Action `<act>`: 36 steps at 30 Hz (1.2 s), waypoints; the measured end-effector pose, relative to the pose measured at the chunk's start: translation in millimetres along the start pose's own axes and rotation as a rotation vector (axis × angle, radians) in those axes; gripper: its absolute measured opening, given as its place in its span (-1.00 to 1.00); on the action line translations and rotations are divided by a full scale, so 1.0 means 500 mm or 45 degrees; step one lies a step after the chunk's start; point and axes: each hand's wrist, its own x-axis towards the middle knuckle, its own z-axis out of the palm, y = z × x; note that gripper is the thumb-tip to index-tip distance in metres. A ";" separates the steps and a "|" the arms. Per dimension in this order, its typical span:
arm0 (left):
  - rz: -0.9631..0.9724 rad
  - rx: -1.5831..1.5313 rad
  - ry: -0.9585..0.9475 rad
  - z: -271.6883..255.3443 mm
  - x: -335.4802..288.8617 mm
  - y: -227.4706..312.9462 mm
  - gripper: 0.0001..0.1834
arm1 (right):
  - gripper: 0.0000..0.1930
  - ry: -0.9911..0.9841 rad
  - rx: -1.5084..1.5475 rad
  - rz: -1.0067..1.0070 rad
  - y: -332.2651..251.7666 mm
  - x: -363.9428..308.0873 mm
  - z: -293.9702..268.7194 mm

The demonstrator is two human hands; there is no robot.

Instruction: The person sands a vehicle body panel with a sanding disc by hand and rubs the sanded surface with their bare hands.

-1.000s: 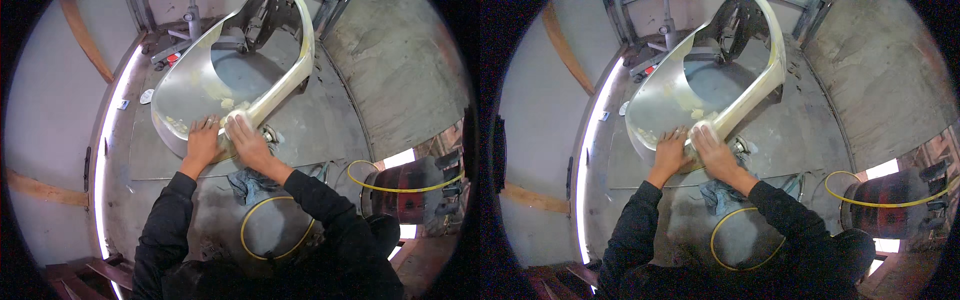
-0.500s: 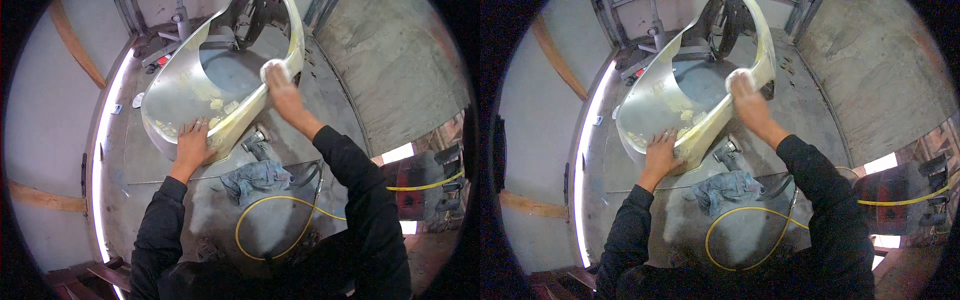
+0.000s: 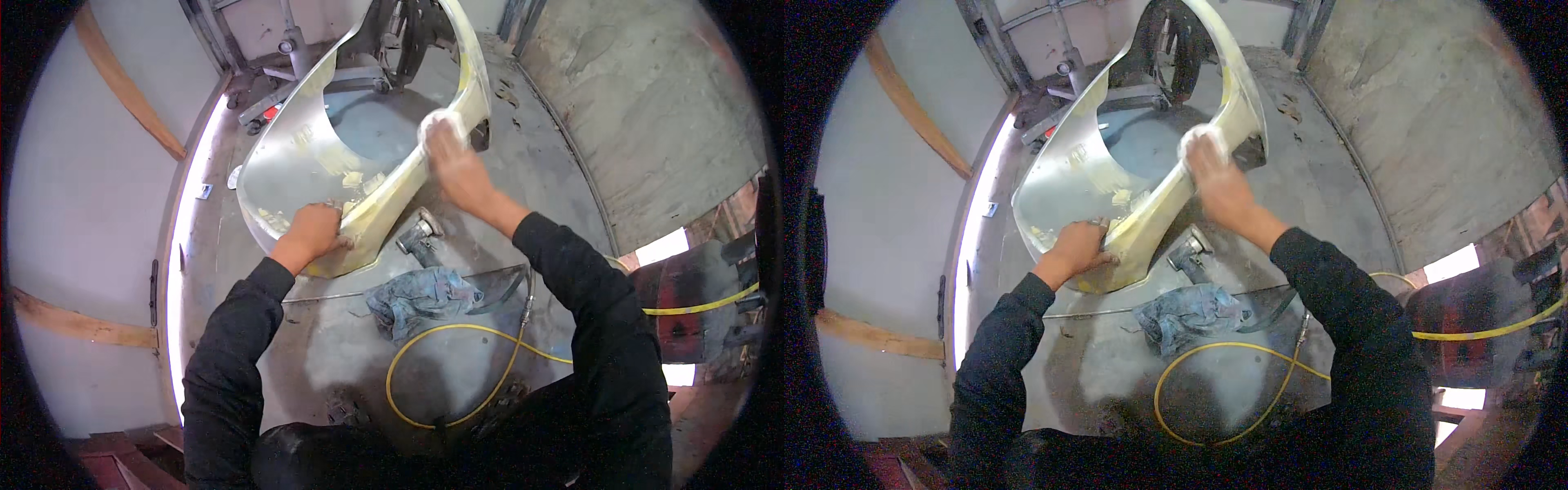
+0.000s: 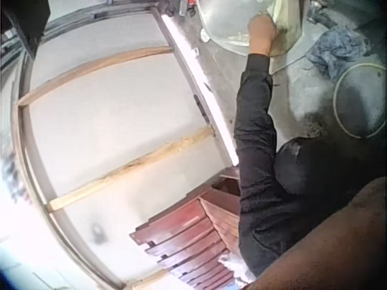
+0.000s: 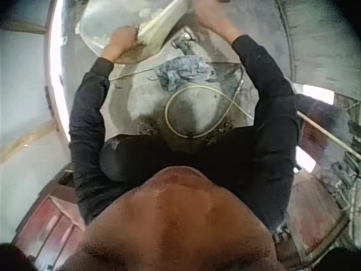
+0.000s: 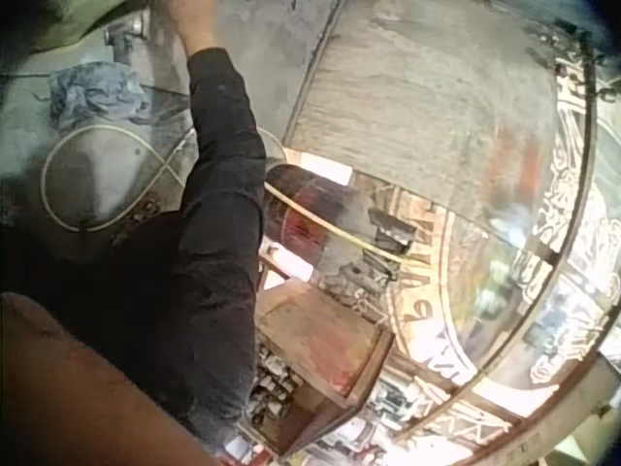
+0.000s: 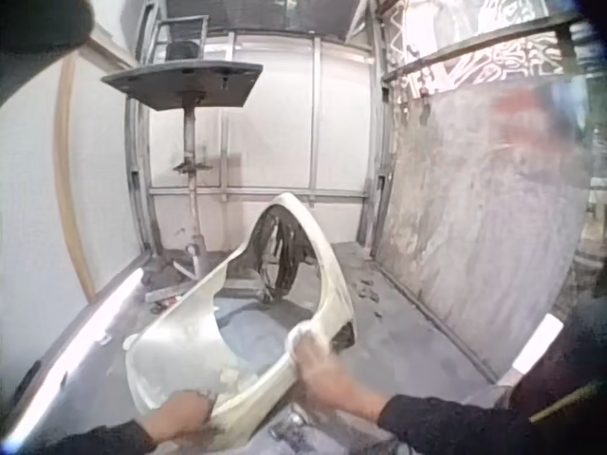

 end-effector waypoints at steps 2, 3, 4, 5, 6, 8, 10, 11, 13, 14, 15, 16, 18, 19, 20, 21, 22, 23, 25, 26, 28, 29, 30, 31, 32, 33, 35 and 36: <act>0.042 0.013 0.037 0.002 0.003 -0.004 -0.31 | -0.31 0.010 -0.008 -0.109 -0.011 -0.006 0.016; 0.069 0.027 0.036 0.008 0.003 -0.008 -0.43 | -0.29 0.014 -0.020 -0.224 -0.022 -0.013 0.024; 0.090 0.041 0.035 0.008 0.001 -0.008 -0.54 | -0.27 0.058 -0.033 -0.589 -0.045 -0.030 0.025; 0.083 0.045 0.033 0.007 0.003 -0.009 -0.54 | -0.27 0.065 -0.027 -0.591 -0.034 -0.024 0.021; 0.114 0.076 -0.018 0.004 0.009 -0.011 -0.57 | -0.27 0.085 -0.024 -0.492 -0.015 -0.013 0.015; 0.146 0.113 -0.071 -0.011 0.018 -0.008 -0.60 | -0.36 0.035 0.056 -0.009 -0.011 0.009 -0.022; 0.218 0.319 -0.264 -0.022 0.031 0.005 -0.64 | -0.36 0.074 -0.036 -0.095 -0.018 0.002 -0.005; 0.198 0.316 -0.269 -0.022 0.027 -0.006 -0.64 | -0.36 0.110 -0.124 -0.193 -0.031 0.006 0.014; 0.185 0.303 -0.280 -0.023 0.015 -0.019 -0.69 | -0.36 -0.031 0.019 -0.458 -0.042 -0.010 0.035; 0.197 0.300 -0.276 -0.024 0.019 -0.007 -0.69 | -0.27 0.008 -0.011 -0.503 -0.012 -0.014 0.030; 0.119 0.251 -0.264 -0.023 0.022 0.005 -0.68 | -0.18 0.045 -0.040 -0.550 0.012 -0.018 0.028; 0.032 0.203 -0.253 -0.020 0.024 0.010 -0.66 | -0.12 0.004 -0.011 -0.256 0.023 -0.013 -0.001; 0.018 0.196 -0.090 0.010 0.007 0.012 -0.56 | -0.07 0.048 0.035 0.001 0.005 -0.006 -0.027; -0.008 0.203 0.071 0.024 -0.005 0.003 -0.44 | -0.08 0.013 0.073 -0.019 -0.018 -0.010 -0.024; -0.010 0.196 0.040 0.037 -0.013 -0.007 -0.18 | -0.08 0.015 0.078 -0.024 -0.028 -0.018 -0.017; -0.015 0.198 0.038 0.050 -0.015 -0.015 -0.18 | -0.08 -0.043 0.166 -0.282 -0.038 -0.024 -0.010; 0.009 0.214 0.054 0.055 -0.017 -0.020 -0.11 | -0.09 -0.103 0.246 -0.534 -0.044 -0.026 -0.005; 0.035 0.232 0.072 0.050 -0.020 -0.019 -0.04 | -0.09 -0.102 0.243 -0.530 -0.026 -0.016 -0.006; -0.001 0.214 0.055 0.036 -0.016 0.006 -0.01 | -0.20 0.135 0.013 -0.006 0.024 0.016 -0.012; -0.041 0.194 0.036 0.031 -0.013 0.020 0.02 | -0.20 0.131 0.012 -0.005 0.016 0.012 -0.005; -0.077 0.166 0.009 0.033 -0.012 0.023 0.09 | -0.20 0.115 0.006 -0.049 -0.032 -0.008 0.016; -0.120 0.142 -0.021 0.037 -0.014 0.019 0.15 | -0.20 0.110 0.011 -0.075 -0.064 -0.024 0.033; -0.124 0.142 -0.019 0.036 -0.012 0.019 0.15 | -0.20 -0.066 0.063 -0.263 -0.102 -0.067 0.060; -0.145 0.138 -0.047 0.036 -0.021 0.012 0.13 | -0.20 -0.176 0.190 -0.371 -0.130 -0.074 0.040; -0.128 0.128 -0.061 0.033 -0.014 0.022 0.11 | -0.22 -0.069 0.117 -0.378 -0.090 -0.077 0.066; -0.101 0.123 -0.053 0.028 -0.006 0.030 0.11 | -0.24 0.036 0.043 -0.386 -0.044 -0.074 0.091; -0.038 0.162 0.110 0.033 -0.027 0.011 0.07 | -0.25 0.058 0.010 -0.091 -0.065 -0.024 0.045; -0.046 0.157 0.105 0.042 -0.029 0.004 0.07 | -0.26 0.074 -0.055 0.224 -0.074 -0.009 0.025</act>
